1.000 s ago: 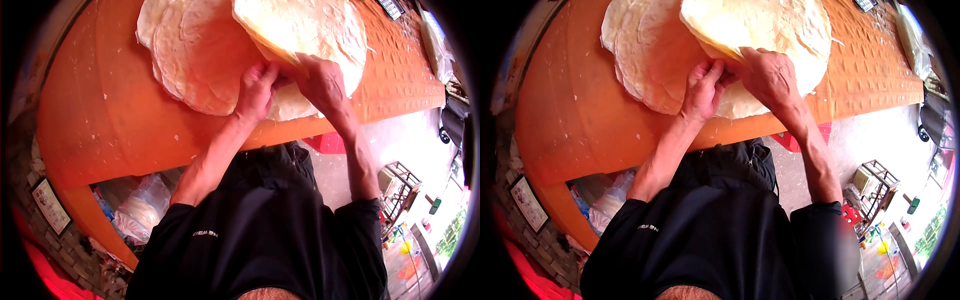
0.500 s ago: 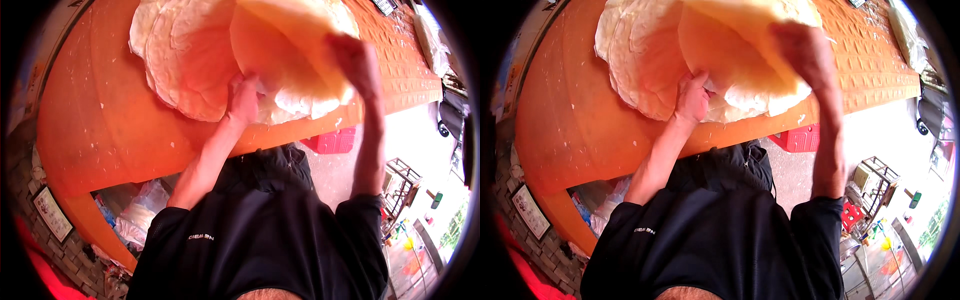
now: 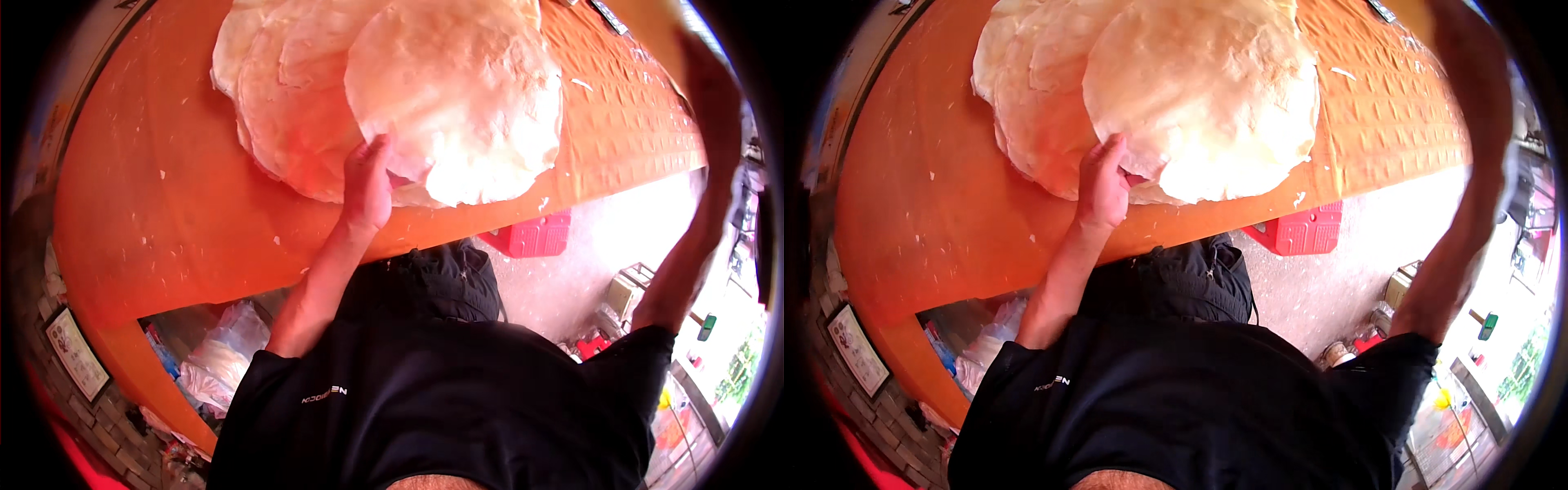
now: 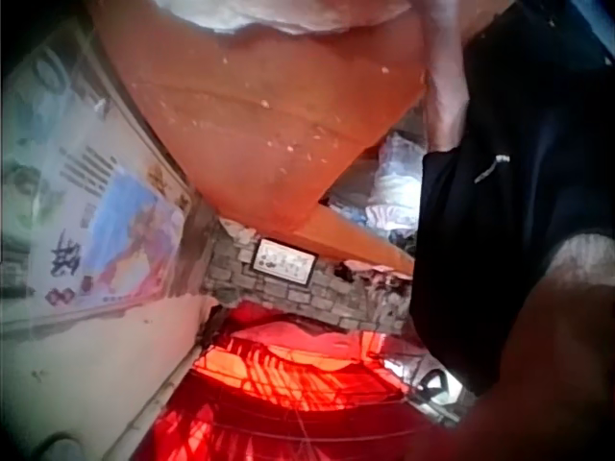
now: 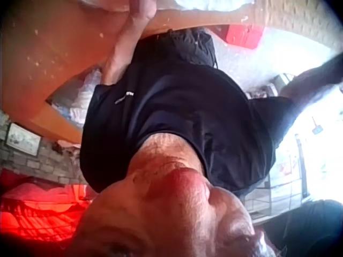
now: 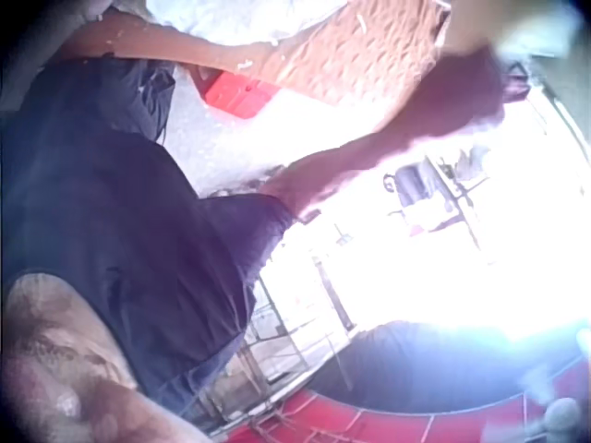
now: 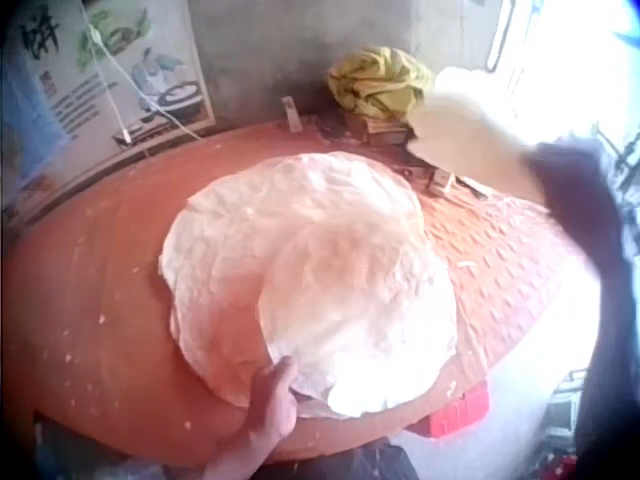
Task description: The person separates thin wrappers from a stack and places them onto another stack on the table by hand.
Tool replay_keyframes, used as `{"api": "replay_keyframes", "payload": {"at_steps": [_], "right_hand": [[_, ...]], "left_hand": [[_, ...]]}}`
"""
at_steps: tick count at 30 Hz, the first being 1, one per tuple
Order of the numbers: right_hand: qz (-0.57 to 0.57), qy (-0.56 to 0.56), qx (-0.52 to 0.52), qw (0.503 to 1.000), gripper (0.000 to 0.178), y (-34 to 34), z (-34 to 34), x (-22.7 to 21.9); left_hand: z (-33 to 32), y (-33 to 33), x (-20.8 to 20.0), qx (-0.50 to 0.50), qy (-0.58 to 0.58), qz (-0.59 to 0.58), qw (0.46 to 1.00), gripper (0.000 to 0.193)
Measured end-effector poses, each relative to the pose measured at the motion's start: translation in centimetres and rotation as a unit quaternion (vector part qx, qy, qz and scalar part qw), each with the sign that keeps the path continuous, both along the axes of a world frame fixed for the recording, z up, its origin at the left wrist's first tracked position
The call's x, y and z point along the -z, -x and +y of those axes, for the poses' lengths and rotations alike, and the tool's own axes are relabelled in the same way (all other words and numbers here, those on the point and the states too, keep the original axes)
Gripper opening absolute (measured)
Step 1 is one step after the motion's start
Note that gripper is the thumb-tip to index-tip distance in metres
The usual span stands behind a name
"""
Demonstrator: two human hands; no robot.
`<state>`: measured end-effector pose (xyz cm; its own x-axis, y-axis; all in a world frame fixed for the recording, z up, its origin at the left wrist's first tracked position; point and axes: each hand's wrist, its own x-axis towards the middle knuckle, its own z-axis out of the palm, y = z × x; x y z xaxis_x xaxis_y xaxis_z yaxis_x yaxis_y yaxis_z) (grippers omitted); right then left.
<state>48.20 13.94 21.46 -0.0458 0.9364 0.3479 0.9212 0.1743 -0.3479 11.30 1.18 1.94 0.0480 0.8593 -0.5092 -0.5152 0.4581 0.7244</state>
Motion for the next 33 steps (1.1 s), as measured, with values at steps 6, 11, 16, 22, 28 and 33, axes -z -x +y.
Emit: {"api": "replay_keyframes", "payload": {"at_steps": [6,11,16,22,28,33], "right_hand": [[-0.163,0.133,-0.176,0.962,0.008,16.5,-9.3,14.9],[-0.069,0.182,-0.183,0.964,0.009,20.0,-10.8,13.5],[-0.005,0.245,-0.185,0.952,0.019,23.6,-12.4,15.3],[0.110,0.275,-0.132,0.946,0.039,25.1,-11.9,12.5],[0.097,0.320,-0.177,0.926,0.016,20.7,-7.4,14.3],[0.206,0.150,-0.110,0.961,0.034,5.3,-1.6,2.6]], "left_hand": [[-2.8,-1.1,1.2,0.053,-0.015,0.001,0.998,0.034],[-4.6,-0.3,0.9,0.042,-0.018,0.051,0.998,0.035],[-4.9,-0.5,-0.6,0.074,-0.014,0.059,0.995,0.032],[-5.1,-0.4,-0.6,0.152,-0.150,0.296,0.931,0.025],[-5.8,1.3,-0.6,0.134,-0.321,0.329,0.878,0.023],[-5.6,6.9,1.9,0.022,-0.096,0.259,0.961,0.023]]}}
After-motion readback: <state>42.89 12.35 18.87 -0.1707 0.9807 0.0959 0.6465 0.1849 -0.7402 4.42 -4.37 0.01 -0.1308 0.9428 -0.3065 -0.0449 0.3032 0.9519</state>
